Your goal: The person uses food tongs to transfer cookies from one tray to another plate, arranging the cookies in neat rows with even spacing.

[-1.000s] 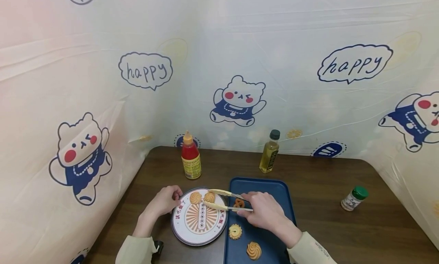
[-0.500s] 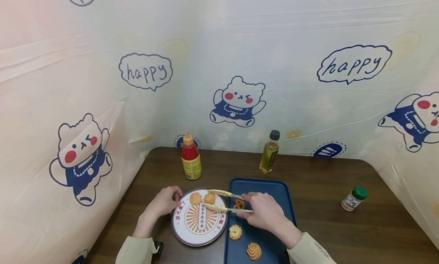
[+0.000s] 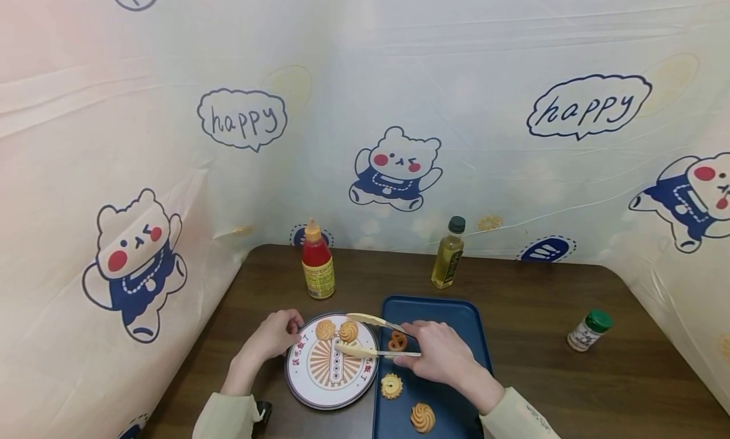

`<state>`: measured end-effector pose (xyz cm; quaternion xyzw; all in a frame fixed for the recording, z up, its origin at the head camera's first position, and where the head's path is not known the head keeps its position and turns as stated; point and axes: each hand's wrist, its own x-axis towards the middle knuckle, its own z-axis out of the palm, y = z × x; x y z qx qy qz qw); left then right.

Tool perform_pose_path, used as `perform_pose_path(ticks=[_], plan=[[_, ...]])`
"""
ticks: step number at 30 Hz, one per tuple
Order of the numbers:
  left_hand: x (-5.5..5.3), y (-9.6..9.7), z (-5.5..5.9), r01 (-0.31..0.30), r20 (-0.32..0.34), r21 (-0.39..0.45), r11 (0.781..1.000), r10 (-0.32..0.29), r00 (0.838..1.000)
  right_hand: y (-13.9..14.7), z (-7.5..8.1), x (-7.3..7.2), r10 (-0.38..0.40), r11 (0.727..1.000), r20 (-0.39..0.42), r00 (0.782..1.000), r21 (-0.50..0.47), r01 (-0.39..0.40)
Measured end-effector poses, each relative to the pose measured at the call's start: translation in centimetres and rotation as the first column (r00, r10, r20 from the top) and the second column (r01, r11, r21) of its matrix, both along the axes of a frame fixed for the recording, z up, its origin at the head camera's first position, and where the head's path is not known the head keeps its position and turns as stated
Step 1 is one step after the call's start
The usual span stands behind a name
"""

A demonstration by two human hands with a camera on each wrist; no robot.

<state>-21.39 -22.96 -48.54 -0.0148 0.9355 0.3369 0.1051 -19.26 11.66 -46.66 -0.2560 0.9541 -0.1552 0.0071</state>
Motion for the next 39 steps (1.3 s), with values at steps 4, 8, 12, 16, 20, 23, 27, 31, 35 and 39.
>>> perform_pose_path(ticks=[4, 8, 12, 16, 20, 23, 27, 31, 35, 39], plan=[[0.1, 0.0, 0.0, -0.003, 0.001, 0.003, 1.0, 0.003, 1.0, 0.3, 0.2, 0.1, 0.001, 0.999, 0.022, 1.0, -0.037, 0.0], [0.1, 0.0, 0.0, -0.002, 0.001, 0.004, 1.0, 0.002, 1.0, 1.0, 0.5, 0.1, -0.011, 0.996, 0.045, 0.999, -0.087, 0.014], [0.0, -0.2, -0.1, 0.004, -0.001, 0.003, 1.0, -0.004, 1.0, 1.9, 0.8, 0.1, -0.019, 0.993, 0.03, 0.999, -0.112, 0.022], [0.1, -0.3, -0.1, 0.016, -0.016, 0.006, 1.0, -0.015, 1.0, 2.9, 1.0, 0.2, -0.045, 0.99, 0.022, 0.999, -0.133, 0.047], [0.1, -0.3, 0.0, 0.029, -0.027, 0.009, 1.0, -0.029, 0.999, 4.4, 1.2, 0.4, -0.087, 0.983, 0.053, 0.995, -0.157, 0.094], [0.1, -0.2, 0.0, 0.034, -0.026, 0.01, 0.999, -0.033, 0.999, 5.6, 1.5, 0.7, -0.116, 0.979, 0.081, 0.99, -0.161, 0.128], [0.1, -0.1, 0.1, 0.033, -0.025, 0.014, 0.999, -0.033, 0.999, 7.3, 1.7, 1.0, -0.132, 0.978, 0.086, 0.987, -0.151, 0.144], [0.1, -0.1, 0.1, 0.028, -0.024, 0.02, 0.999, -0.027, 0.999, 9.1, 1.6, 1.6, -0.142, 0.978, 0.096, 0.985, -0.139, 0.154], [0.1, -0.1, 0.1, 0.023, -0.023, 0.023, 0.999, -0.022, 0.999, 10.8, 1.6, 2.2, -0.148, 0.977, 0.129, 0.981, -0.132, 0.165], [0.1, -0.2, 0.1, 0.022, -0.022, 0.026, 0.999, -0.022, 1.0, 12.8, 1.6, 3.0, -0.132, 0.98, 0.142, 0.981, -0.128, 0.15]])
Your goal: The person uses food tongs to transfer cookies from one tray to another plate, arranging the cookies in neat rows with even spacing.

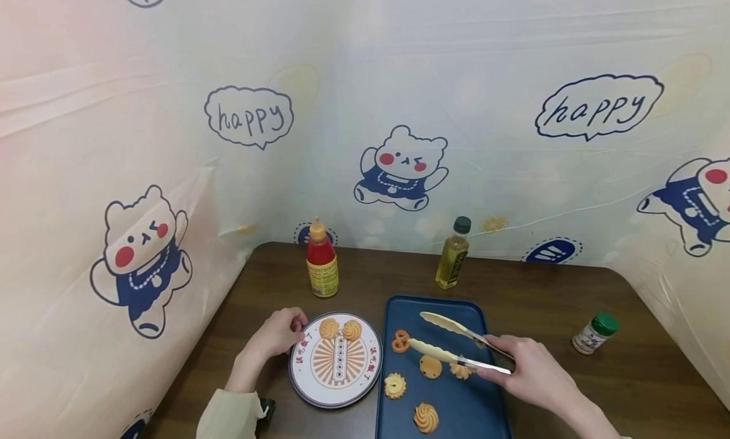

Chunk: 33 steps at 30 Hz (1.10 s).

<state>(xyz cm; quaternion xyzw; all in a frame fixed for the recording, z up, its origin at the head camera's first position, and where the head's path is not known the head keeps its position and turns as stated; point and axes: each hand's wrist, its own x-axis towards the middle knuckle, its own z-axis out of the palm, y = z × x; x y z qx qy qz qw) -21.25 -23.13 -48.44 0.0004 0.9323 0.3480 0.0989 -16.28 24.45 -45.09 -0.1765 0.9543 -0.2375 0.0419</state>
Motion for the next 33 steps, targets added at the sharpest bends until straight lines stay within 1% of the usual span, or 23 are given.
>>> perform_pose_path(ticks=[2, 5, 10, 11, 13, 15, 17, 19, 23, 27, 33], plan=[[0.0, 0.0, 0.0, 0.001, 0.003, 0.002, 1.0, -0.001, 1.0, 1.0, 0.0, 0.4, 0.018, 1.0, 0.005, 1.0, 0.006, -0.018], [0.0, 0.1, 0.0, -0.001, 0.009, 0.005, 1.0, 0.001, 1.0, 2.3, -0.1, 1.1, 0.034, 0.999, 0.047, 0.998, 0.002, -0.034], [0.0, 0.0, 0.0, 0.001, 0.007, 0.004, 1.0, -0.001, 1.0, 3.9, -0.4, 2.0, 0.037, 0.999, 0.076, 0.996, 0.014, -0.038], [0.0, 0.0, 0.0, 0.002, 0.007, 0.004, 1.0, -0.002, 1.0, 4.2, -0.4, 2.1, 0.03, 0.999, 0.084, 0.996, 0.022, -0.032], [0.0, 0.0, -0.1, 0.003, 0.009, 0.005, 1.0, -0.003, 1.0, 4.7, -0.6, 2.3, 0.004, 1.0, 0.126, 0.992, 0.026, -0.007], [-0.1, 0.0, -0.1, 0.003, 0.01, 0.005, 1.0, -0.003, 1.0, 5.0, -0.7, 2.5, -0.032, 0.999, 0.189, 0.981, 0.014, 0.03], [-0.1, -0.1, -0.2, 0.003, 0.008, 0.001, 1.0, -0.003, 1.0, 5.4, -0.8, 2.7, -0.067, 0.998, 0.249, 0.966, 0.002, 0.069], [-0.2, -0.1, -0.2, 0.001, 0.007, -0.004, 1.0, -0.001, 1.0, 5.6, -1.0, 2.8, -0.091, 0.995, 0.28, 0.956, -0.004, 0.096], [-0.3, -0.1, -0.2, 0.001, 0.003, -0.009, 1.0, -0.001, 1.0, 5.9, -1.4, 3.0, -0.135, 0.99, 0.308, 0.942, 0.01, 0.138], [-0.3, -0.1, -0.1, 0.004, -0.001, -0.003, 1.0, -0.004, 1.0, 6.0, -1.7, 3.0, -0.161, 0.987, 0.323, 0.933, 0.023, 0.162], [-0.3, -0.1, -0.3, -0.006, 0.008, -0.002, 1.0, 0.006, 1.0, 6.3, -2.1, 3.0, -0.139, 0.99, 0.327, 0.935, 0.026, 0.138]])
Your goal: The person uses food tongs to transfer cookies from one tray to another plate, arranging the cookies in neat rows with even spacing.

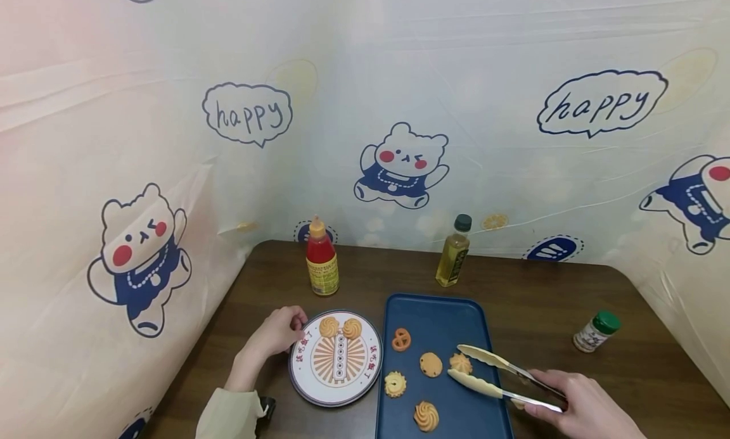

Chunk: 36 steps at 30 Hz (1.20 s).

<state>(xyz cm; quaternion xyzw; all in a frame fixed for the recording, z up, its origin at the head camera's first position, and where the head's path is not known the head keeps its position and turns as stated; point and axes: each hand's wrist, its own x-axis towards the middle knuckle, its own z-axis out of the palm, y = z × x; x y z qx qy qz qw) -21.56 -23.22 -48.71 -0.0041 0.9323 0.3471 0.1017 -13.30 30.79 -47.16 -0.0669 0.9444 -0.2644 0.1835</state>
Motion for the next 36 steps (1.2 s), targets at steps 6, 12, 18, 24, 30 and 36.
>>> perform_pose_path(ticks=[6, 12, 18, 24, 30, 36], plan=[[-0.06, -0.02, -0.11, -0.006, 0.011, -0.003, 1.0, 0.006, 1.0, 0.28, -0.13, -0.03, 0.048, 0.999, -0.017, 0.999, 0.014, -0.048], [-0.04, -0.06, -0.15, -0.003, 0.008, -0.007, 1.0, 0.003, 1.0, 0.39, -0.08, -0.01, 0.08, 0.996, -0.038, 0.996, 0.034, -0.079], [-0.09, 0.02, -0.19, -0.013, 0.017, -0.01, 1.0, 0.013, 1.0, 0.42, -0.09, -0.01, 0.08, 0.996, -0.031, 0.996, 0.027, -0.08], [-0.07, 0.0, -0.14, -0.011, 0.016, -0.005, 1.0, 0.012, 1.0, 0.47, -0.11, 0.03, 0.072, 0.997, -0.014, 0.997, 0.011, -0.072], [-0.04, 0.0, -0.06, -0.005, 0.01, -0.007, 1.0, 0.005, 1.0, 0.56, 0.27, 0.12, 0.106, 0.994, -0.034, 0.994, 0.011, -0.105], [0.02, 0.04, 0.13, -0.006, 0.013, -0.005, 1.0, 0.006, 1.0, -0.07, 0.83, -0.02, 0.094, 0.996, -0.067, 0.993, 0.005, -0.094]])
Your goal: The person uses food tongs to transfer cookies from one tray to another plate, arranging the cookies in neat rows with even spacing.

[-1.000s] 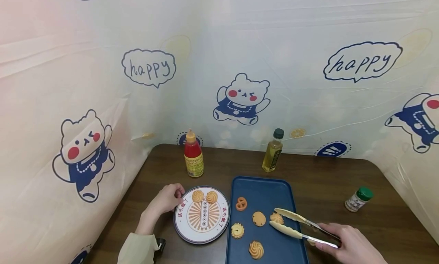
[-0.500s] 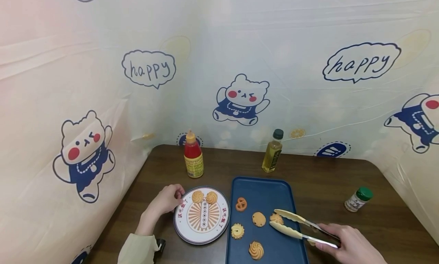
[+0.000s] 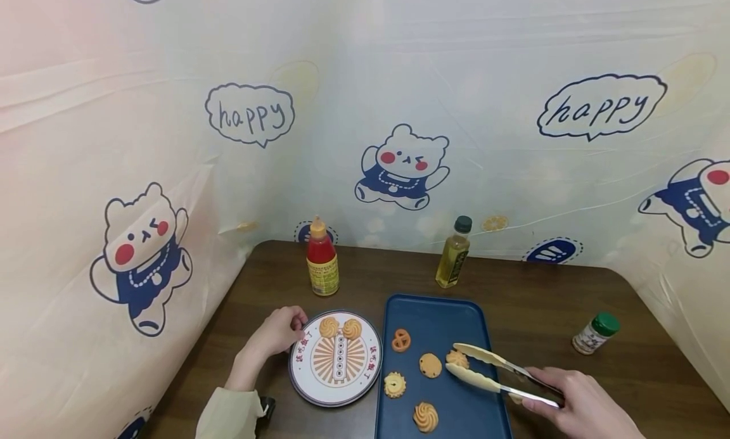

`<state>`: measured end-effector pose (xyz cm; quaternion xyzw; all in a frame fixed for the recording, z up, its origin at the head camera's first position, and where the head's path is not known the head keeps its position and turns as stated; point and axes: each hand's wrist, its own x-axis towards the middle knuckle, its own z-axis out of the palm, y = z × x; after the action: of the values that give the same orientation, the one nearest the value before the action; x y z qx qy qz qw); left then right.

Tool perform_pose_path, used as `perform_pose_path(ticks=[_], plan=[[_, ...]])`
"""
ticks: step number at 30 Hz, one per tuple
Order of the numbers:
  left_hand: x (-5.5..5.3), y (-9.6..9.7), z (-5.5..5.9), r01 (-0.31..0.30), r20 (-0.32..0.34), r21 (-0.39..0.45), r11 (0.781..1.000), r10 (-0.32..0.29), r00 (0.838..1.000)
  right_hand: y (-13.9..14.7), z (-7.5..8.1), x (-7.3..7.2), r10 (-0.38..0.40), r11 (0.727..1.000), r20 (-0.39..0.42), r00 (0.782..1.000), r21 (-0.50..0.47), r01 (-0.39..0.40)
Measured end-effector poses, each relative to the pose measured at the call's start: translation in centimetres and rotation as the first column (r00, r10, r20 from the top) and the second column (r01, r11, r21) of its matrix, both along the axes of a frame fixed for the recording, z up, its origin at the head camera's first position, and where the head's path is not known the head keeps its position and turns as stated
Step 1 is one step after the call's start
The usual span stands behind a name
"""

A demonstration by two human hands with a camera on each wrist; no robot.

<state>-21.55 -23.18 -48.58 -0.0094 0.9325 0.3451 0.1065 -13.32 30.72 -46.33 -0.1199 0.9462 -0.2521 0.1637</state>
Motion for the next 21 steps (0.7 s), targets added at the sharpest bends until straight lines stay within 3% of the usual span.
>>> perform_pose_path(ticks=[6, 11, 21], plan=[[0.0, 0.0, 0.0, 0.006, -0.006, -0.004, 1.0, -0.006, 1.0, -1.1, 0.5, -0.3, 0.046, 0.999, -0.096, 0.994, 0.017, -0.044], [0.0, -0.1, -0.1, 0.005, -0.006, 0.005, 1.0, -0.005, 1.0, -2.3, 0.8, -0.7, 0.101, 0.994, -0.217, 0.971, -0.017, -0.107], [-0.1, -0.1, -0.2, 0.005, -0.011, -0.001, 1.0, -0.005, 1.0, -5.8, 1.7, -2.5, 0.171, 0.977, -0.28, 0.945, -0.079, -0.2]])
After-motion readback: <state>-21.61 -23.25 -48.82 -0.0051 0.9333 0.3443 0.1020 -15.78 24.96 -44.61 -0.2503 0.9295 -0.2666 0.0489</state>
